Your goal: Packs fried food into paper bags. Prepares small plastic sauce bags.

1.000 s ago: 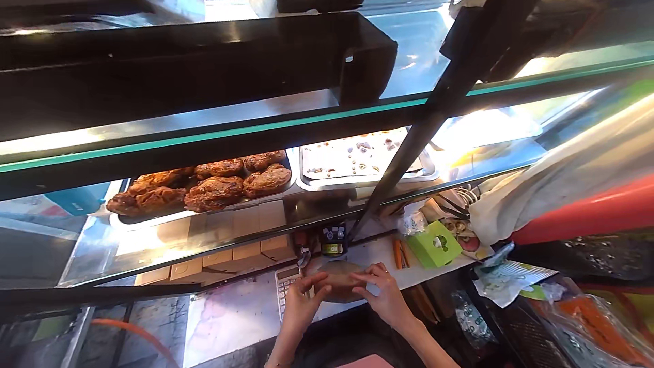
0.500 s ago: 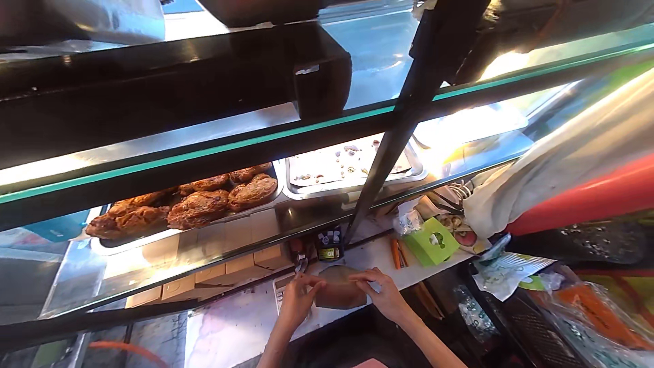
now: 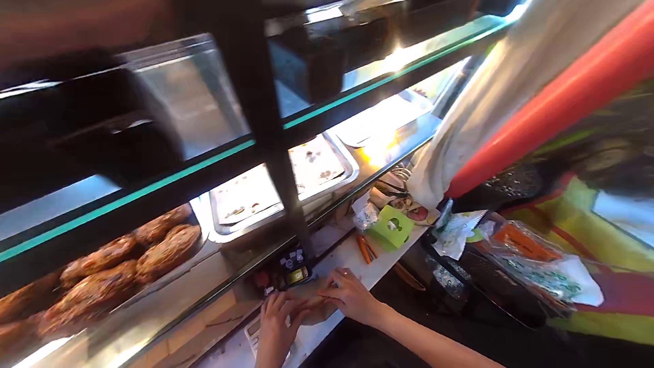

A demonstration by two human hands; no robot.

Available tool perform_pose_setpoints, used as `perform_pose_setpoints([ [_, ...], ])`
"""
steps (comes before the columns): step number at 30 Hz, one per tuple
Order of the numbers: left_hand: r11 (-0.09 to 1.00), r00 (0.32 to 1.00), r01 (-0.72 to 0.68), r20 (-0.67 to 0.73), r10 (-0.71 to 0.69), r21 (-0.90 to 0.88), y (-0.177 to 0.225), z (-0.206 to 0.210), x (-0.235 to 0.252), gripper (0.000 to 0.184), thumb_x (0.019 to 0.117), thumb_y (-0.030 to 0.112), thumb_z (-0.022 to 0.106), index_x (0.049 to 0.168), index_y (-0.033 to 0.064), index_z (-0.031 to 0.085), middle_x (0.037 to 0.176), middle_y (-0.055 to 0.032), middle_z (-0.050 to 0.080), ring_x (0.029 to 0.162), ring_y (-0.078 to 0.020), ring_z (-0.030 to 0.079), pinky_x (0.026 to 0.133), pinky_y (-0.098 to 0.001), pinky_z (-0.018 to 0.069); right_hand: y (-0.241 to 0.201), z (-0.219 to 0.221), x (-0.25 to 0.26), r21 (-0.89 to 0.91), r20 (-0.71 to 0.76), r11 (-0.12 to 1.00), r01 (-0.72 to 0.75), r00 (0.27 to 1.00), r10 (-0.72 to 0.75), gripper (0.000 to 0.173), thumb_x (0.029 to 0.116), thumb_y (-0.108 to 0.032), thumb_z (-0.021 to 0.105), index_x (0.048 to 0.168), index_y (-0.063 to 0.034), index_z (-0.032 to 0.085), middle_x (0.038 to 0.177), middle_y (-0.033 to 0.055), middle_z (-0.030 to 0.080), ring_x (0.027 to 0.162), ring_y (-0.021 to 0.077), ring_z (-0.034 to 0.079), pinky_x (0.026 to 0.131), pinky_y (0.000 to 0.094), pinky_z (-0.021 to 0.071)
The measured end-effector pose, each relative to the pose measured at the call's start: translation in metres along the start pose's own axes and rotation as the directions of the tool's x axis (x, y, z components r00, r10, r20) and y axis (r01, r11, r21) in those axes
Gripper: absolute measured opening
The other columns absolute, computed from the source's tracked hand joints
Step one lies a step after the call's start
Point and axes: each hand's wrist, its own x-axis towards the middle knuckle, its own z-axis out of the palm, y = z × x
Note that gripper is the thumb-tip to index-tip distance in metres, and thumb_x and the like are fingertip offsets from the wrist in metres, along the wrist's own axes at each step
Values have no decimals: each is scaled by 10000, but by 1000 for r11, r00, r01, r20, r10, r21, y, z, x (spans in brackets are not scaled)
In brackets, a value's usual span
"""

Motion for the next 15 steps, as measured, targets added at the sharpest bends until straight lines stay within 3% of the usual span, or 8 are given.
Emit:
perform_pose_setpoints([
  [2,999,1000,14,23,-14,-32,0,-3,3,209,846,418,743,925,239,814,959,21,731,1028,-245,655,971,-533,471,5,-2,1,4,-1,999,40,999,-40,200,1023,-221,617,1134,-225,783,1017,70,689,1068,246,631,1024,447,463],
  [5,985,992,103,82,-93,-139,3,-9,-1,151,801,302,805,889,179,812,890,-1,718,989,-255,642,903,-519,481,9,-4,0,154,50,987,46,997,-55,192,989,-114,639,1092,-156,795,982,104,698,1034,281,635,995,440,478],
  [9,966,973,185,171,-155,-178,7,-12,-1,166,796,269,824,912,150,811,877,-34,719,952,-261,653,884,-502,513,14,-4,4,343,80,939,-13,997,-16,160,933,-39,676,1019,-68,807,954,156,713,1001,312,661,1014,442,491],
  [12,986,973,114,212,-86,-123,7,-9,7,254,856,387,779,1004,186,821,930,-50,703,956,-278,639,899,-568,474,13,-8,10,336,150,938,-84,988,35,148,959,-84,666,1033,-36,784,1007,177,693,1031,322,644,993,427,494],
  [15,990,986,62,162,-41,-125,0,0,12,203,893,353,743,971,181,816,978,-25,733,978,-255,662,904,-543,495,7,1,15,210,169,968,-140,980,105,183,980,-216,653,1083,-88,734,1125,136,657,1122,310,607,1000,478,475],
])
